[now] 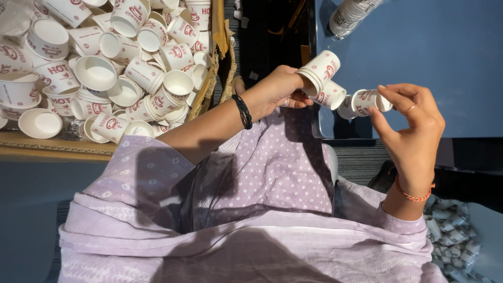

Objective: The recorder is seen stacking paper cups and placing them into a plastic bag.

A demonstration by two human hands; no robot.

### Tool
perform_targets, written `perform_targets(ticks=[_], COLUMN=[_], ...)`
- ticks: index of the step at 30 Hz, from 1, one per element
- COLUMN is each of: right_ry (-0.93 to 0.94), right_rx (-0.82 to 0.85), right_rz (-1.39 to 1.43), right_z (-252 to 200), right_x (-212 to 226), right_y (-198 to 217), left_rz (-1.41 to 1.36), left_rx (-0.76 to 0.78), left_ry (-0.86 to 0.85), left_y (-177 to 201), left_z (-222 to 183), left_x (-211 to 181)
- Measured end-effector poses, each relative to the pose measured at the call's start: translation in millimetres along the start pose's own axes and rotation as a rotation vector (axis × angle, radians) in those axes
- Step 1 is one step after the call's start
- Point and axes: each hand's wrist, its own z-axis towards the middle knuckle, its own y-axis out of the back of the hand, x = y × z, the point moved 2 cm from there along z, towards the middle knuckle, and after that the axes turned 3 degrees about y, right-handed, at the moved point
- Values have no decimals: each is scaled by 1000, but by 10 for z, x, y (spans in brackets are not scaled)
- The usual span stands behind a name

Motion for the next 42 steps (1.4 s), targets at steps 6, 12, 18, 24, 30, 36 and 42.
perform_targets(ticks=[6,12,18,24,30,36,42], right_ry=[51,166,57,-14,-5,38,67], right_rx=[49,39,-16,-98,34,14,24], right_rz=[-81,-5,231,168,-77,-38,166], right_z=[129,147,29,123,-8,189,42], right_x=[179,365,245,309,-54,393,234], right_y=[-37,-150,-127,127,67,83,6], left_rz=[-9,-53,10,-92,-160,-79,-4], left_rx=[41,144,146,72,76,192,326], left_ry=[26,-29,-89,-205,-195,-130,-84], left_y=[-23,-109,-185,-46,-63,-170,-271], left_z=[3,-62,-129,37,61,-16,-119], left_x=[1,-65,-120,-36,-37,-54,-39])
